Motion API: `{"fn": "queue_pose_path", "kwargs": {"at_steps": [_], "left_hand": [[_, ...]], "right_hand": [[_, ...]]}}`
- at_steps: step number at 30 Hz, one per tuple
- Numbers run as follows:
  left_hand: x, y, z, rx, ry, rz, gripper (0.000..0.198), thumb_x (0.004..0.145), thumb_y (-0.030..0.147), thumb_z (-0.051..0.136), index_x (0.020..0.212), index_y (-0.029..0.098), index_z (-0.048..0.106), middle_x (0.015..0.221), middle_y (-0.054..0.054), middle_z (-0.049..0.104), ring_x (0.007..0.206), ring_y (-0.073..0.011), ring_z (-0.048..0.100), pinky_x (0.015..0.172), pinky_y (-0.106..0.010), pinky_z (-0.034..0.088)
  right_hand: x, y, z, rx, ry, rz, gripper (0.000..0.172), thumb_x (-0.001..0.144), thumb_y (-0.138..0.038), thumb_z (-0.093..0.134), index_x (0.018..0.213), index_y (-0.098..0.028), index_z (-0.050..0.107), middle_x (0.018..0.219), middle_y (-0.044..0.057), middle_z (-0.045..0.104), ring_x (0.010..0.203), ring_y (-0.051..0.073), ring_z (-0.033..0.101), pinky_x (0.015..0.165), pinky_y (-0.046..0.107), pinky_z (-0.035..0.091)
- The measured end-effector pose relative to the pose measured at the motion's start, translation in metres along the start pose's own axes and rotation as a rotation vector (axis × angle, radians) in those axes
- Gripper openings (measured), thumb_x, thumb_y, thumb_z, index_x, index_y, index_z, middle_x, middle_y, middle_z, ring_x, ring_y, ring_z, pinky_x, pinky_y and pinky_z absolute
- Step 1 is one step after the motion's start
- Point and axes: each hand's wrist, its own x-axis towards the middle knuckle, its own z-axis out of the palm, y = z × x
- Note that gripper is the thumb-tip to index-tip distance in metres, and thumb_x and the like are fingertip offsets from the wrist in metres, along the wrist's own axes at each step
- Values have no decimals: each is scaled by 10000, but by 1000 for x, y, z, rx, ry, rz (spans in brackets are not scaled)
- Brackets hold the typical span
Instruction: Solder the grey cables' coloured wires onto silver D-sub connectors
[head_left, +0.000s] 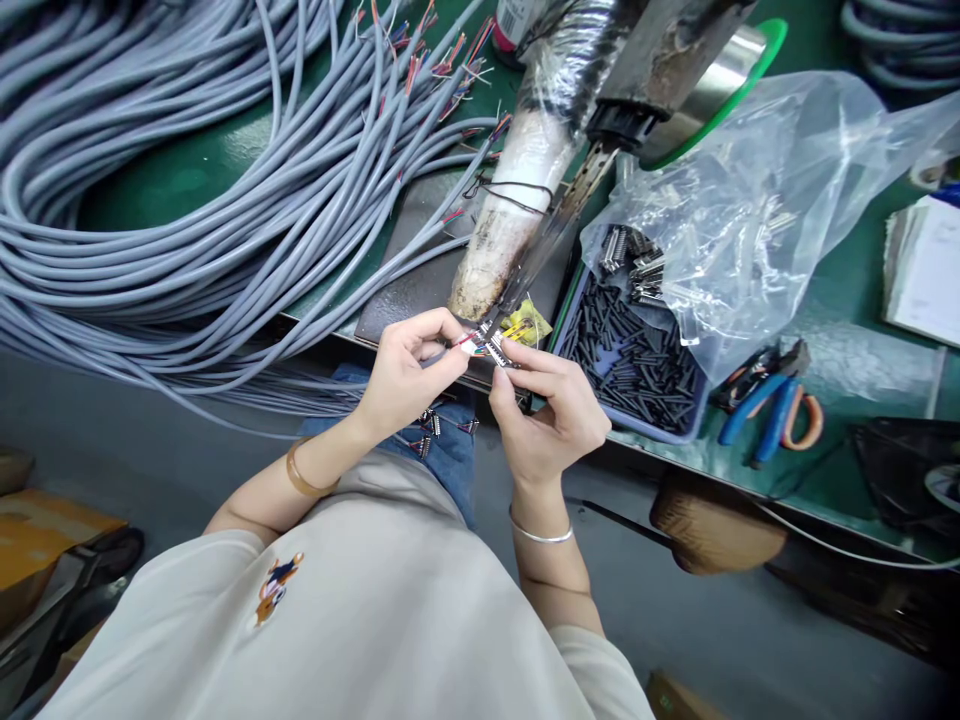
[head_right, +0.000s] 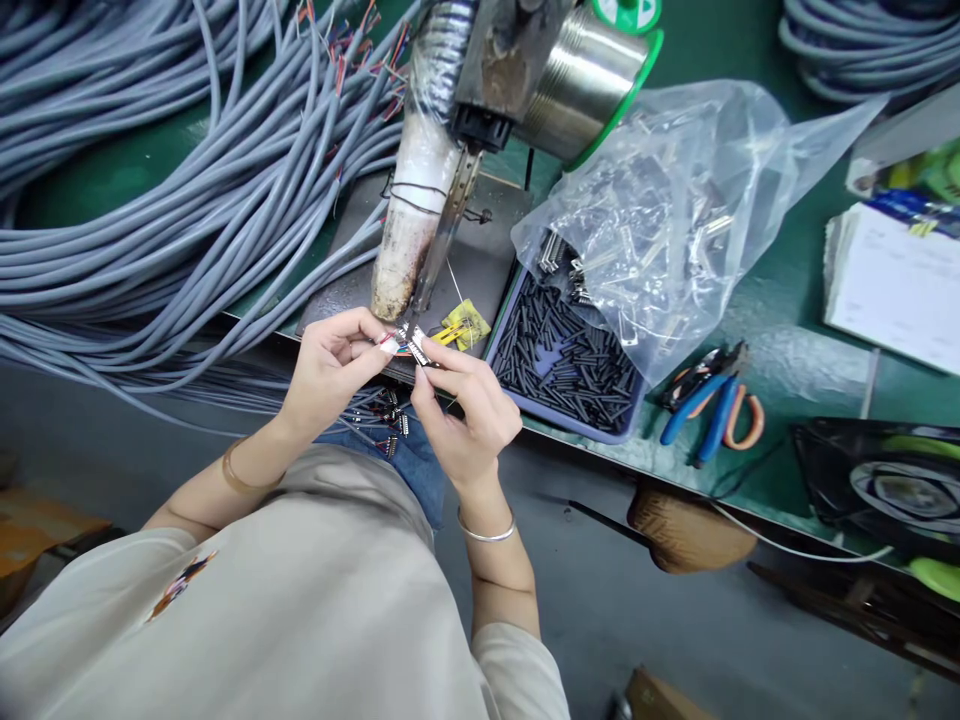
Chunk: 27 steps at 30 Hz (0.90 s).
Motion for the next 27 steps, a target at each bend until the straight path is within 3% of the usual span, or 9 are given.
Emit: {"fn": "queue_pose_path", "kwargs": {"at_steps": [14, 21, 27], "left_hand": [[2, -2, -3, -56, -8, -100, 155, 710, 221, 769, 662, 152, 640, 715, -6, 657, 647, -82, 555, 588, -186, 463], [-2, -1, -6, -45, -20, -119, 142, 701, 233, 793, 678, 147, 683, 656, -4, 632, 587, -75, 528, 525, -184, 424], [-2, -3, -4, -50, 8, -75, 150, 691, 195, 778, 656, 154, 638, 674, -2, 639, 607, -80, 561, 557, -183, 465]], "right_hand": [[-9, 0, -1, -62, -36, -86, 209, 848, -83, 727, 920, -256, 635, 1066, 8, 815, 883, 176, 798, 752, 291, 641], [-9, -4, -2, 45, -9, 128, 151, 879, -113, 725, 918, -246, 666, 1000, 1, 796, 918, 174, 781, 798, 321, 645], [-6, -5, -2, 6, -24, 80, 136, 883, -125, 729, 908, -244, 668, 977, 6, 800, 891, 179, 780, 781, 343, 645]]}}
